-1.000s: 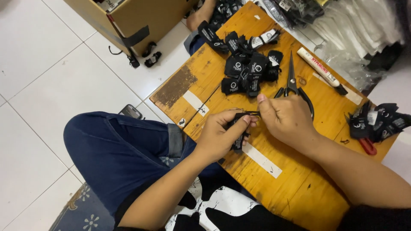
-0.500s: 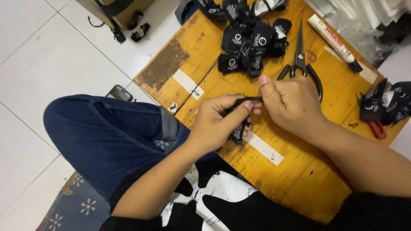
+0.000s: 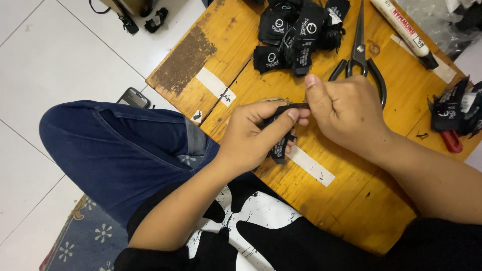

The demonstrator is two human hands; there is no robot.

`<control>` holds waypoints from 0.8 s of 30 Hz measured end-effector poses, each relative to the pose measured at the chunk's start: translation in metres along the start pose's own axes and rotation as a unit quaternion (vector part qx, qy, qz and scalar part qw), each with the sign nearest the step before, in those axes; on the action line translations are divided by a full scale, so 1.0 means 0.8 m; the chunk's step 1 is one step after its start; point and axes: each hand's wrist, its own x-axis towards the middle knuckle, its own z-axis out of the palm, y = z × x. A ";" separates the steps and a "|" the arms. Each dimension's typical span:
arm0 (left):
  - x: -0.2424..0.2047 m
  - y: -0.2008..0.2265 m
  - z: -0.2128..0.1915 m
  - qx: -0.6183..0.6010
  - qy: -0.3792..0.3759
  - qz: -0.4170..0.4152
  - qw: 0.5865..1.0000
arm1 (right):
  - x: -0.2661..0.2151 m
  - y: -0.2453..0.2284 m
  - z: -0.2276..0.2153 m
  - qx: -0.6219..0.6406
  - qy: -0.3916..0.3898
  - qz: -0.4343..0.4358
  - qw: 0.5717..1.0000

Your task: The person prepares clothing labels by hand on a wooden table. They pick up individual black labels, use a small tool to push through or separate parts of the label, and set them aside on the table or place them into a nearby box.

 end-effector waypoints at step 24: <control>-0.003 0.010 0.004 0.022 -0.035 0.000 0.999 | 0.002 -0.018 -0.007 0.036 -0.021 0.029 0.999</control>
